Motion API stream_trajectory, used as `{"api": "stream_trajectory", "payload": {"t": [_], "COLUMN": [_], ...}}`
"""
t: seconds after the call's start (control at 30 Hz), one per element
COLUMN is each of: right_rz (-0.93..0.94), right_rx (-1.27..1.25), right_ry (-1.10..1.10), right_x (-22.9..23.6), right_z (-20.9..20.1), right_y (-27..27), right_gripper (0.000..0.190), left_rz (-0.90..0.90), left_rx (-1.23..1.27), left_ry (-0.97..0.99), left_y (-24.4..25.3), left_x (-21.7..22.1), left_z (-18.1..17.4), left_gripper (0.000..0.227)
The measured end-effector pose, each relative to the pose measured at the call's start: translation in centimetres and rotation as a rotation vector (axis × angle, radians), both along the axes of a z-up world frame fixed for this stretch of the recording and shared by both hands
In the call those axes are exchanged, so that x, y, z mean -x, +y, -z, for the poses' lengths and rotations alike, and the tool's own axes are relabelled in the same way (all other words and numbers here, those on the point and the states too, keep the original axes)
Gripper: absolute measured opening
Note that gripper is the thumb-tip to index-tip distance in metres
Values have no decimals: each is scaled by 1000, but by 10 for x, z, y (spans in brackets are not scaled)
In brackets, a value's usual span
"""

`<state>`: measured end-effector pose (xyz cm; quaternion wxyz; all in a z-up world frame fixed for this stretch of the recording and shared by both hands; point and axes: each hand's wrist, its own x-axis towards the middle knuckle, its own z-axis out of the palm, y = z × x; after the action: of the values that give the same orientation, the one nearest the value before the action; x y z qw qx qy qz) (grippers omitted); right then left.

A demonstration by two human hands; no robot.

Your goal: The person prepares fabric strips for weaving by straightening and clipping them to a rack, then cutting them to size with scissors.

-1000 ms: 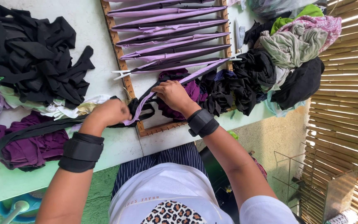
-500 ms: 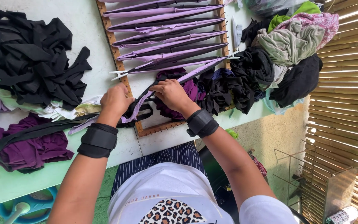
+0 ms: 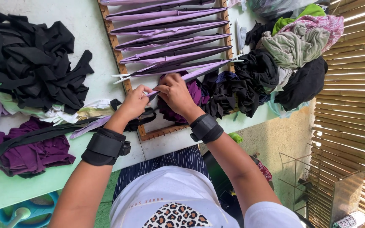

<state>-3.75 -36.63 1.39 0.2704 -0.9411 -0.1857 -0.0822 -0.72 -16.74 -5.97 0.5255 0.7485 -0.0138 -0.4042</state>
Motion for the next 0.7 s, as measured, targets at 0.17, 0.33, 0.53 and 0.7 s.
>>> {"api": "stream_trajectory", "payload": {"t": [0.17, 0.33, 0.53, 0.7], "right_rz": [160, 325, 491, 544], "right_rx": [-3, -316, -1149, -1154], "right_ry": [89, 659, 816, 669], "right_x": [16, 22, 20, 19], "right_z": [1, 45, 130, 92], "right_y": [22, 38, 56, 62], "right_gripper": [17, 36, 36, 28], "left_rz": [-17, -55, -34, -131], "left_rx": [-117, -86, -128, -193], "left_ry": [-353, -392, -441, -565], "left_y": [22, 20, 19, 26], "left_x": [-2, -5, -4, -5], "left_z": [8, -7, 9, -7], "left_gripper": [19, 25, 22, 22]}}
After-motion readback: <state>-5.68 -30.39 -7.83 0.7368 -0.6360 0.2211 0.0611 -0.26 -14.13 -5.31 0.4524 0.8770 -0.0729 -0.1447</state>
